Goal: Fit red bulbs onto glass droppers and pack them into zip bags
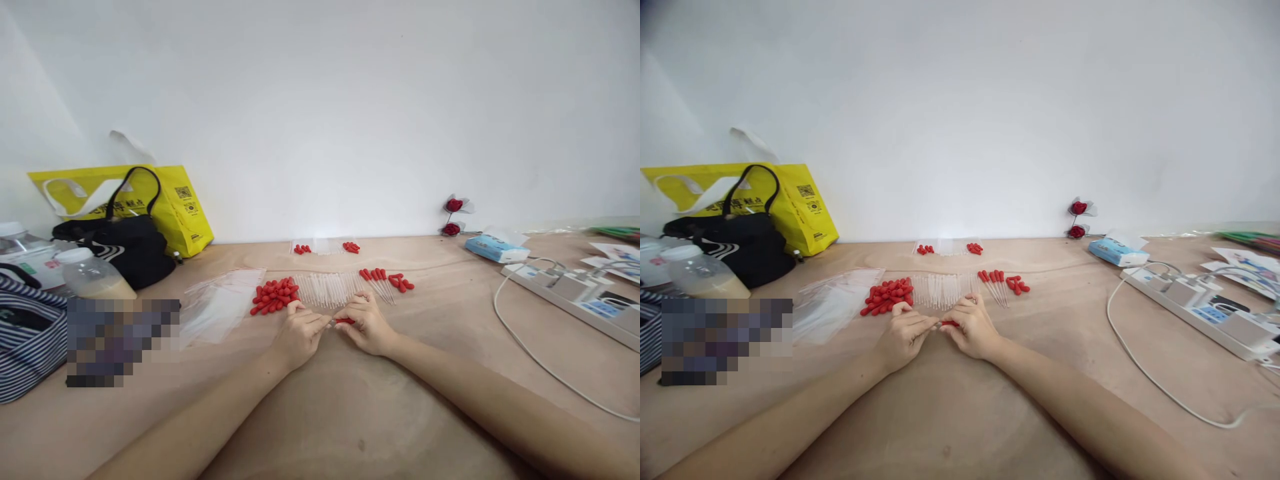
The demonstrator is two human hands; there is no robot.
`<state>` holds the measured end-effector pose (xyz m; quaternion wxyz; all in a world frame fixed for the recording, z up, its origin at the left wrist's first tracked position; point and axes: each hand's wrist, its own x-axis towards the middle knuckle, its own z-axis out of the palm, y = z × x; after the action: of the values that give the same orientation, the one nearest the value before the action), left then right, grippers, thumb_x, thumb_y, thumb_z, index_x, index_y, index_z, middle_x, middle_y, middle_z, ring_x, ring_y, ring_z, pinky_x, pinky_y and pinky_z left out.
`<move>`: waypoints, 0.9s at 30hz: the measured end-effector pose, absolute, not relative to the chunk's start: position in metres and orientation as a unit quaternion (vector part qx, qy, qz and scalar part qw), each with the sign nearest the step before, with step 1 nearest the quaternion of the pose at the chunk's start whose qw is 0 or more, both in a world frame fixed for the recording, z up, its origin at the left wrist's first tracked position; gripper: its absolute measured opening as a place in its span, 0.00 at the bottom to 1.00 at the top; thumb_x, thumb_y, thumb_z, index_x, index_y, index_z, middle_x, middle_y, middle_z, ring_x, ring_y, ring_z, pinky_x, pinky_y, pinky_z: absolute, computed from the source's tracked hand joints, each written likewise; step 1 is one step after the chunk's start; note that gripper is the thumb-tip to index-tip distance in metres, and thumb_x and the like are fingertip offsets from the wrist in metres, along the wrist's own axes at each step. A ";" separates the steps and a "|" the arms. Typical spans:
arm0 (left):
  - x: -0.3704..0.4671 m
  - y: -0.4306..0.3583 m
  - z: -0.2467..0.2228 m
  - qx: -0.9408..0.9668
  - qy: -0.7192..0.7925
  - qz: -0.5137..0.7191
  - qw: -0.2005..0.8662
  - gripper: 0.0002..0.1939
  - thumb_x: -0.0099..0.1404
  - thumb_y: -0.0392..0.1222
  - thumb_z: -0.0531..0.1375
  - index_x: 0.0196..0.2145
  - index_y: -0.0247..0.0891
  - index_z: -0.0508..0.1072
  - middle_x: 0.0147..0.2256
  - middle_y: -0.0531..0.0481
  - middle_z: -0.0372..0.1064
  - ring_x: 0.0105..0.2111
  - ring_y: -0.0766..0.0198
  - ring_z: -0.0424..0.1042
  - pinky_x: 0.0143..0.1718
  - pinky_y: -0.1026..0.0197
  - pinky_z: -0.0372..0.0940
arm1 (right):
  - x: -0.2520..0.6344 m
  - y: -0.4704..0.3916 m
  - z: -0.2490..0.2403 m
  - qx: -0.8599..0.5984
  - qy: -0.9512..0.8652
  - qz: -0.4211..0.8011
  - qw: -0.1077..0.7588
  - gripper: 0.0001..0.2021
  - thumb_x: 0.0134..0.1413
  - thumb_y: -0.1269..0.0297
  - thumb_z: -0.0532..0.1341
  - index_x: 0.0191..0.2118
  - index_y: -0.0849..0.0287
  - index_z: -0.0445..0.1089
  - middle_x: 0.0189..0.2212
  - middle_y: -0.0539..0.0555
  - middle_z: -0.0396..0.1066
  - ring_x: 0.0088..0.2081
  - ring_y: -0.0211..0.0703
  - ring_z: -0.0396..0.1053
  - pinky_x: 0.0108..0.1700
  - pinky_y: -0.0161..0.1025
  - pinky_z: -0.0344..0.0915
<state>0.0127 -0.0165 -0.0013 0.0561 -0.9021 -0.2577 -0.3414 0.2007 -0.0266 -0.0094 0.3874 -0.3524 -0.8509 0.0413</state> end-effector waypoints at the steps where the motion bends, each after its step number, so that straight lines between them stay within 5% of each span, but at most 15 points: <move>1: 0.013 -0.016 -0.002 -0.901 -0.262 -0.341 0.056 0.10 0.62 0.32 0.50 0.32 0.38 0.70 0.27 0.54 0.74 0.23 0.69 0.67 0.36 0.56 0.47 | 0.201 -0.026 -0.009 -0.356 -0.848 0.046 0.389 0.05 0.51 0.66 0.56 0.32 0.58 0.68 0.25 0.49 0.70 0.31 0.37 0.64 0.46 0.43 0.47; 9: 0.010 -0.011 -0.002 -0.888 -0.283 -0.356 0.068 0.10 0.64 0.40 0.51 0.36 0.38 0.71 0.29 0.52 0.74 0.26 0.67 0.68 0.43 0.54 0.47 | 0.209 -0.022 -0.010 -0.410 -0.826 0.059 0.382 0.10 0.49 0.57 0.59 0.35 0.55 0.69 0.27 0.50 0.72 0.32 0.38 0.65 0.45 0.43 0.48; 27: 0.015 -0.020 0.002 -0.880 -0.313 -0.356 0.026 0.14 0.65 0.40 0.48 0.28 0.39 0.71 0.20 0.57 0.69 0.21 0.70 0.63 0.42 0.55 0.46 | 0.208 -0.025 -0.012 -0.362 -0.813 -0.111 0.442 0.09 0.52 0.59 0.57 0.28 0.55 0.71 0.20 0.48 0.69 0.28 0.35 0.63 0.49 0.46 0.44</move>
<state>0.0145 -0.0199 0.0019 0.0263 -0.8799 -0.3134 -0.3561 0.2078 -0.0255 -0.0122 0.4416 -0.3619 -0.8135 -0.1110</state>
